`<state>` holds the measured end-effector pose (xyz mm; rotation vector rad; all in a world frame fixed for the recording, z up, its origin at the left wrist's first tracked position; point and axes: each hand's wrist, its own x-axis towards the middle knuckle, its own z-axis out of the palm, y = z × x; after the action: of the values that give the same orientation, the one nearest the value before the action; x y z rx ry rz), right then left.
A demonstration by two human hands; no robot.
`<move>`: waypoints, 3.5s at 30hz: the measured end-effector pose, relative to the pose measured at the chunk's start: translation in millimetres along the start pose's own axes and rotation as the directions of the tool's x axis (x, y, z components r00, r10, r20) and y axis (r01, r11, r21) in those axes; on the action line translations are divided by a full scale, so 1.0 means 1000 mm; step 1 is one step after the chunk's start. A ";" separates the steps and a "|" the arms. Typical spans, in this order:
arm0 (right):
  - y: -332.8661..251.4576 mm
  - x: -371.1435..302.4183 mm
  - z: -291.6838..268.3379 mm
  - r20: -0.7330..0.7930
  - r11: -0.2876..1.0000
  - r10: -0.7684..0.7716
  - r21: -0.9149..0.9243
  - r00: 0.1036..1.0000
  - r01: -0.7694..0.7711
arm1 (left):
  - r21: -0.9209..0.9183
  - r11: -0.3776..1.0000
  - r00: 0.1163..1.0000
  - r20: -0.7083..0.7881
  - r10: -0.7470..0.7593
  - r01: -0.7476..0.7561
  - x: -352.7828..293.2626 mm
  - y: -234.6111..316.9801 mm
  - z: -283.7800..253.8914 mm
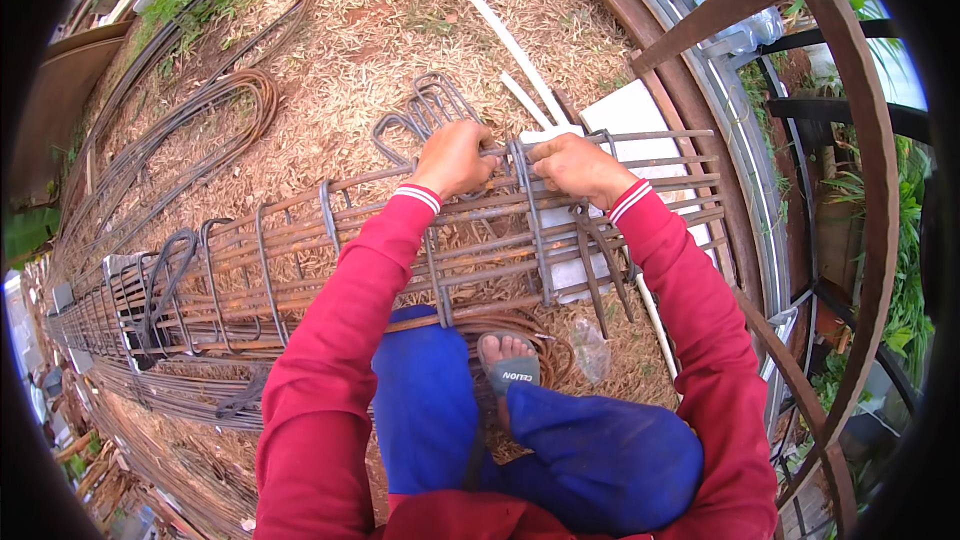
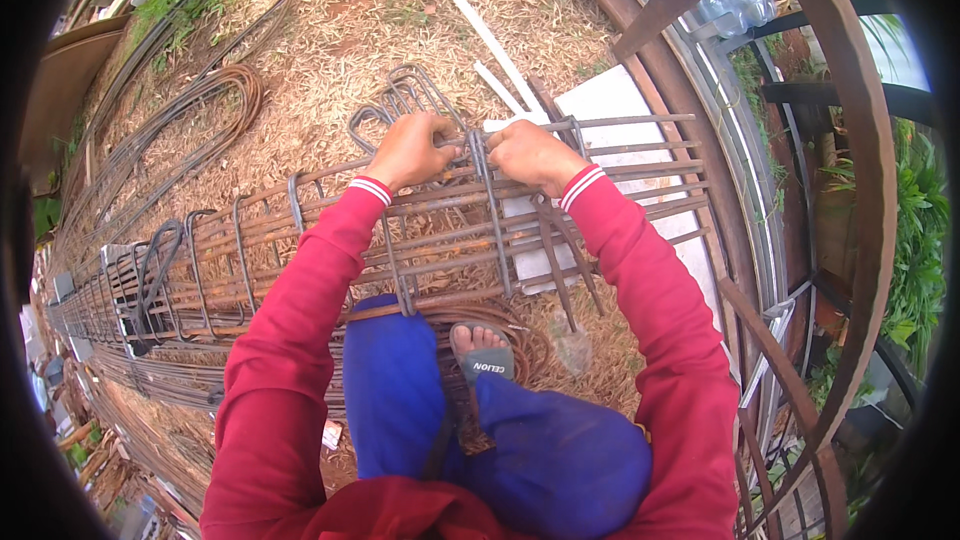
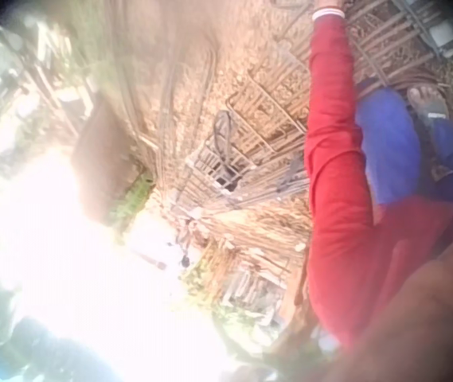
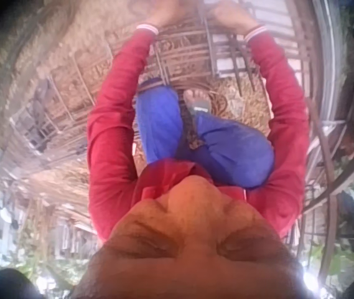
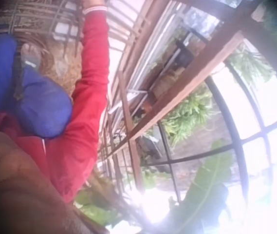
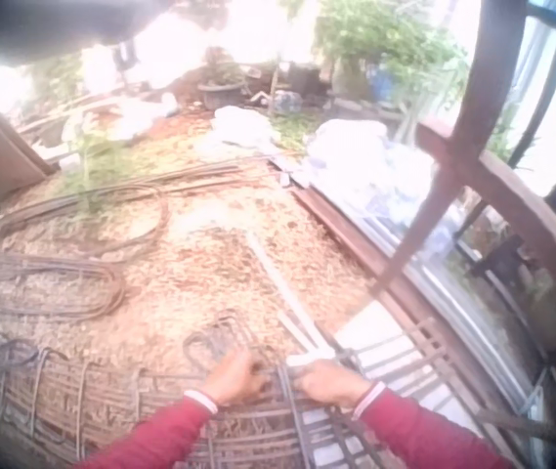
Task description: The person sits on the ground and assembles a metal frame by tying intersecting bars with wire. They use pliers to twist and secure the wire at multiple junctions, progressively building the structure.
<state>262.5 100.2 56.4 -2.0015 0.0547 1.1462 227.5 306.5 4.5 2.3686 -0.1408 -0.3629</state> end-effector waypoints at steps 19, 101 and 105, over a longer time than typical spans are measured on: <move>-0.001 -0.005 0.002 0.029 0.992 -0.006 0.128 1.000 0.002 | -0.110 0.994 0.992 -0.119 -0.040 0.027 0.000 0.010 0.016; -0.100 0.061 -0.020 0.272 0.213 -0.565 -0.864 0.779 0.456 | -0.461 0.851 0.875 -0.265 -0.405 0.254 0.009 0.034 0.036; -0.067 0.015 -0.014 0.016 0.053 -0.990 -0.880 0.140 0.472 | -0.306 0.868 0.829 -0.292 -0.477 0.392 0.018 0.039 0.035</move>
<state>308.0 141.3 90.5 -2.3282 -1.3373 -0.5312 234.7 251.2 3.1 2.1682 0.6022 -0.1384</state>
